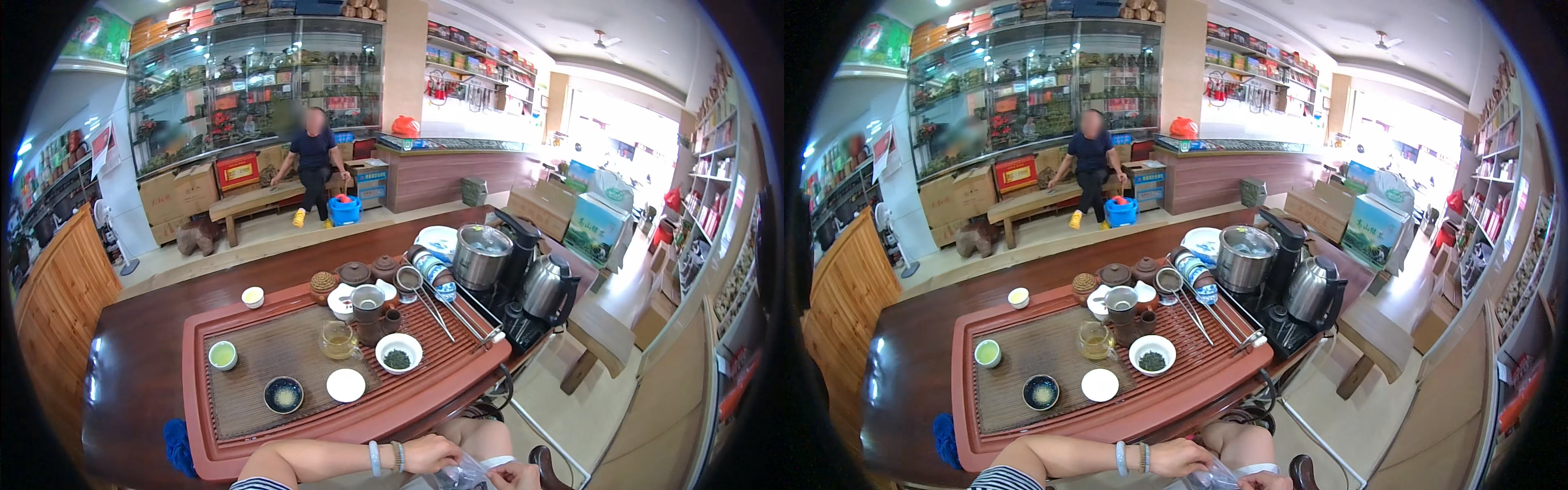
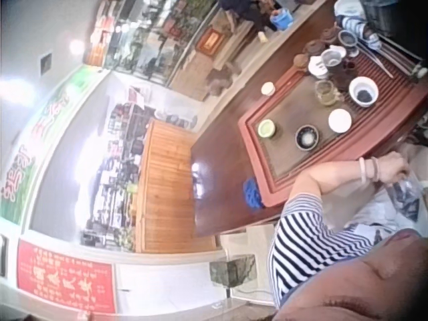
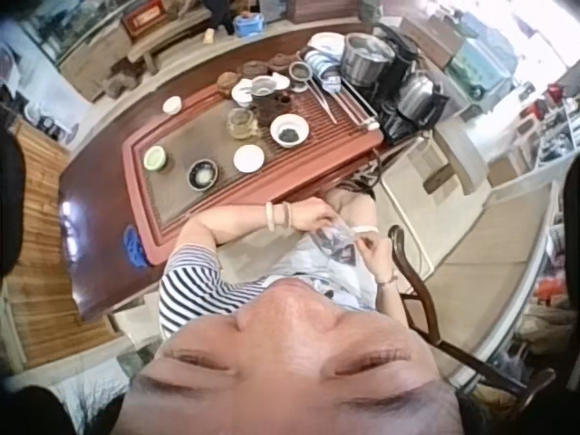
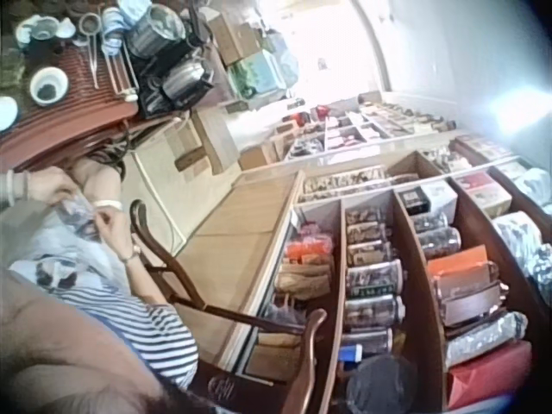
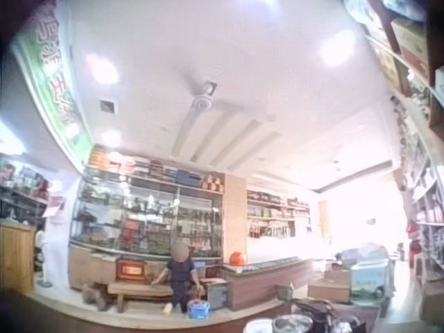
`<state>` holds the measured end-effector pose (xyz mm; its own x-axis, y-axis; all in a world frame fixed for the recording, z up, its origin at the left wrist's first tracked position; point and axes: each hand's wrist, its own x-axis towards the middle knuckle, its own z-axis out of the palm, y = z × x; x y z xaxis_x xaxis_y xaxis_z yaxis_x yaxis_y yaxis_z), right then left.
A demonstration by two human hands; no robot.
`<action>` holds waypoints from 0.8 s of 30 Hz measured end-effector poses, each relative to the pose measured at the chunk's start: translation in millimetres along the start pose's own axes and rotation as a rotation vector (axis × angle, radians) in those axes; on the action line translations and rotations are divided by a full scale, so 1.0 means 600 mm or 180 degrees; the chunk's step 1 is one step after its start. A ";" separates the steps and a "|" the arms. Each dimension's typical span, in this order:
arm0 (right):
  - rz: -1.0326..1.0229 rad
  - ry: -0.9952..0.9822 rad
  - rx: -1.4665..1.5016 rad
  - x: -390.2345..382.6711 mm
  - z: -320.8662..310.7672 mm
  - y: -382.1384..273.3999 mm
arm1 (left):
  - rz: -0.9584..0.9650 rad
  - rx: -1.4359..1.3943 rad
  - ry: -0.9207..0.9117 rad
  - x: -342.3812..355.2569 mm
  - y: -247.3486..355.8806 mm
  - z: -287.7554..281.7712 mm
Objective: The person prepares tea by pouring hot water from a kettle into a teapot and cups, then adds tea leaves from a plastic bag into a small bowl. The person handles the kettle, teapot, cups, and tea leaves throughout the process.
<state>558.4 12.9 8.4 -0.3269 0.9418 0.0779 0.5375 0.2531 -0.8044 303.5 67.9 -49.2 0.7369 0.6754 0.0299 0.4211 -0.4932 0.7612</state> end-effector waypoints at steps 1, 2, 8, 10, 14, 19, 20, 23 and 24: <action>-0.0046 0.0070 -0.0025 -0.001 0.001 -0.005 | -0.0051 -0.0021 -0.0014 -0.001 0.002 -0.002; -0.0176 0.0139 -0.0192 -0.001 0.002 -0.011 | -0.0095 -0.0044 -0.0037 -0.002 0.004 -0.003; -0.0472 0.0228 -0.0410 -0.003 0.006 -0.006 | 0.0036 -0.0259 -0.0020 0.000 0.014 -0.008; -0.0456 0.0170 -0.0435 -0.004 0.003 -0.005 | 0.0181 -0.0229 -0.0041 -0.001 0.013 -0.005; -0.0302 0.0018 -0.0184 -0.004 -0.003 -0.011 | 0.0181 0.0010 -0.0154 -0.001 0.007 0.001; -0.0573 0.0120 -0.0431 -0.007 0.013 -0.008 | 0.0330 0.0343 0.0001 -0.003 0.002 0.011; -0.0567 0.0119 -0.0460 -0.008 0.015 -0.009 | 0.0536 0.0523 0.0160 -0.005 0.003 0.011; -0.0542 0.0068 -0.0482 -0.008 0.015 -0.005 | 0.0772 0.0922 0.0340 -0.004 0.019 0.003; -0.0524 0.0055 -0.0483 -0.007 0.012 -0.003 | 0.0804 0.1030 0.0347 -0.003 0.023 -0.001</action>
<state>552.8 7.0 5.3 -0.4072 0.8884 0.2119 0.5892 0.4327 -0.6823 307.6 60.1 -38.7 0.7853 0.5566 0.2711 0.3914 -0.7856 0.4791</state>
